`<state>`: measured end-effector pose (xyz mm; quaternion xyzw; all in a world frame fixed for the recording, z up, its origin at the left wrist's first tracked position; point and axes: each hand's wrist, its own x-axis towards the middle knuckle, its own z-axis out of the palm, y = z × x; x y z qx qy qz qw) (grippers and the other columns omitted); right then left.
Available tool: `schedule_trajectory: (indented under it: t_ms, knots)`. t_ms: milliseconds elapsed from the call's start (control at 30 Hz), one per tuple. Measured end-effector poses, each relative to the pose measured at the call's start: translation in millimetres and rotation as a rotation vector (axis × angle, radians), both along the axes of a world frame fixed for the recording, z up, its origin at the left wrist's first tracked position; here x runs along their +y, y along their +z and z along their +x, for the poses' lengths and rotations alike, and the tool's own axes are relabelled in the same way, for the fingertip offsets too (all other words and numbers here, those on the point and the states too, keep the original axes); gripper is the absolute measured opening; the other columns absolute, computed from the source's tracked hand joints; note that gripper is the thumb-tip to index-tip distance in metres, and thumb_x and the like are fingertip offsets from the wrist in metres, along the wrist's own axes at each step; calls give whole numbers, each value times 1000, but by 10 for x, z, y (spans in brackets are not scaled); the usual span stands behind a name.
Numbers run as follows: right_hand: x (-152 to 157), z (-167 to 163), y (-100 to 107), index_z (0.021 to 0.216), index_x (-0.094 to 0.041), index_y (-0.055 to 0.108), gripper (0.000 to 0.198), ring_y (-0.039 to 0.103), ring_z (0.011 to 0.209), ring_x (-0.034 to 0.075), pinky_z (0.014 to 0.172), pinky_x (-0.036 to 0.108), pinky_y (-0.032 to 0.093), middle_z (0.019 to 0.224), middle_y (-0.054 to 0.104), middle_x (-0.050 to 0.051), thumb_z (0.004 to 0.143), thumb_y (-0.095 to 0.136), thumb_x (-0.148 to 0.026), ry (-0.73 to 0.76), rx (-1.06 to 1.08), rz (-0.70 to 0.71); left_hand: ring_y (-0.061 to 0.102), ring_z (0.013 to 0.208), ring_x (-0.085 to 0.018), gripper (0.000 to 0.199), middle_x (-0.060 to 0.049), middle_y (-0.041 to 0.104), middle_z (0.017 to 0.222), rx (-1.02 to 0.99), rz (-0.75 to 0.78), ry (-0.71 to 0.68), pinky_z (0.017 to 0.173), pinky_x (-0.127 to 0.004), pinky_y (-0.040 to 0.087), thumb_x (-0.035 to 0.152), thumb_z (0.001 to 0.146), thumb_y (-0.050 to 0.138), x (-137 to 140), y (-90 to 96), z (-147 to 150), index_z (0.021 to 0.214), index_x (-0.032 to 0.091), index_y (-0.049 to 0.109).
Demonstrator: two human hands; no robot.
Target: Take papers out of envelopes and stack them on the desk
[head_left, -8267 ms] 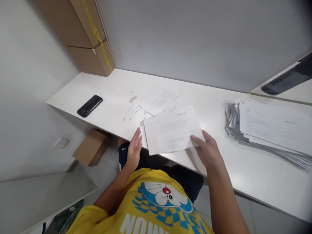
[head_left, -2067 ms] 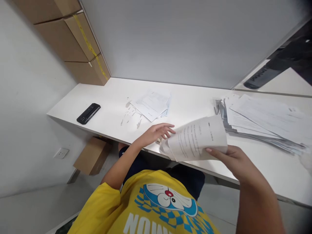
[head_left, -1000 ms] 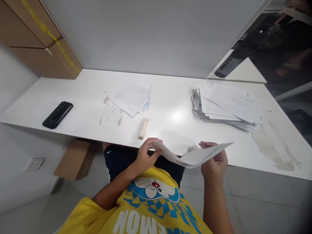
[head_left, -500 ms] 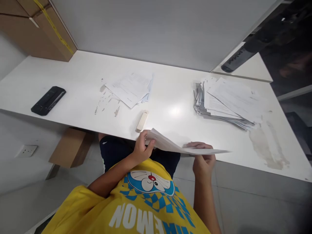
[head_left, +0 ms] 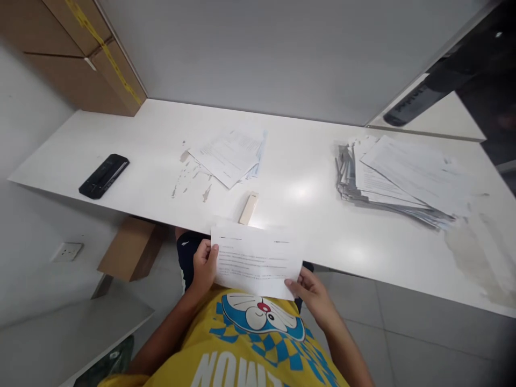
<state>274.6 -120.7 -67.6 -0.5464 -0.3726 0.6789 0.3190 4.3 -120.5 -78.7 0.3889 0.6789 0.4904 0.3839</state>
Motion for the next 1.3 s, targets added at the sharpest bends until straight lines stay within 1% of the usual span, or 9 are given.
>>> schedule_trajectory:
  t_ms: [133,267,433,633,733,867,967,1067,1300]
  knots:
    - [8,-29,-138,114,-24,72,50,69,99,30,85,44,57,111,74,10,71,80,-47,10,103,-119,37,53,-12,46,5,37,55,22,-125,-12,50,-23,30,56,84,55,24,-8,-106,61,22,37]
    - [12,89,-77,113,-23,72,50,70,99,30,80,41,57,111,74,10,70,80,-45,-38,55,-153,32,52,-11,50,5,32,54,21,-154,-58,50,-23,26,55,84,55,89,114,-51,57,22,29]
    - [10,136,91,107,-23,73,51,70,93,31,72,39,57,108,75,10,64,81,-49,-186,-24,-140,41,55,-12,37,3,44,57,-20,-205,-187,52,-23,30,47,85,54,178,312,13,61,20,44]
    - [-80,213,8,114,-23,69,49,70,96,30,71,37,56,113,73,10,72,76,-48,-203,-24,-135,40,49,-12,48,4,39,50,262,-190,-278,48,-24,27,48,90,49,223,256,13,54,21,33]
    - [-117,229,-17,113,-23,69,48,70,95,30,70,36,55,113,73,10,72,77,-48,-216,-6,-150,48,50,-14,44,1,49,51,554,-94,-282,49,-26,32,46,91,49,218,236,-7,56,21,42]
    - [-112,198,5,111,-24,69,51,69,100,31,76,37,55,114,73,9,67,80,-49,-256,22,-169,66,97,-29,31,-11,73,94,872,249,-327,82,-39,50,43,93,49,308,263,-13,98,18,66]
    - [-86,185,-3,112,-24,69,53,68,101,32,78,38,55,115,73,9,66,81,-48,-297,51,-165,41,140,-33,54,-14,57,141,943,414,-575,109,-48,39,44,96,47,459,266,27,142,16,47]
    - [-69,180,-33,111,-25,70,51,68,99,30,76,35,55,114,73,9,66,82,-46,-325,67,-164,25,150,-31,56,-11,48,150,950,456,-634,115,-49,34,37,100,43,584,206,87,151,17,34]
    - [-22,326,-218,110,-25,69,41,66,91,24,74,31,52,106,73,5,75,75,-43,-279,-57,16,24,150,-31,53,-8,53,146,896,412,-562,116,-54,34,34,99,43,524,147,174,151,21,36]
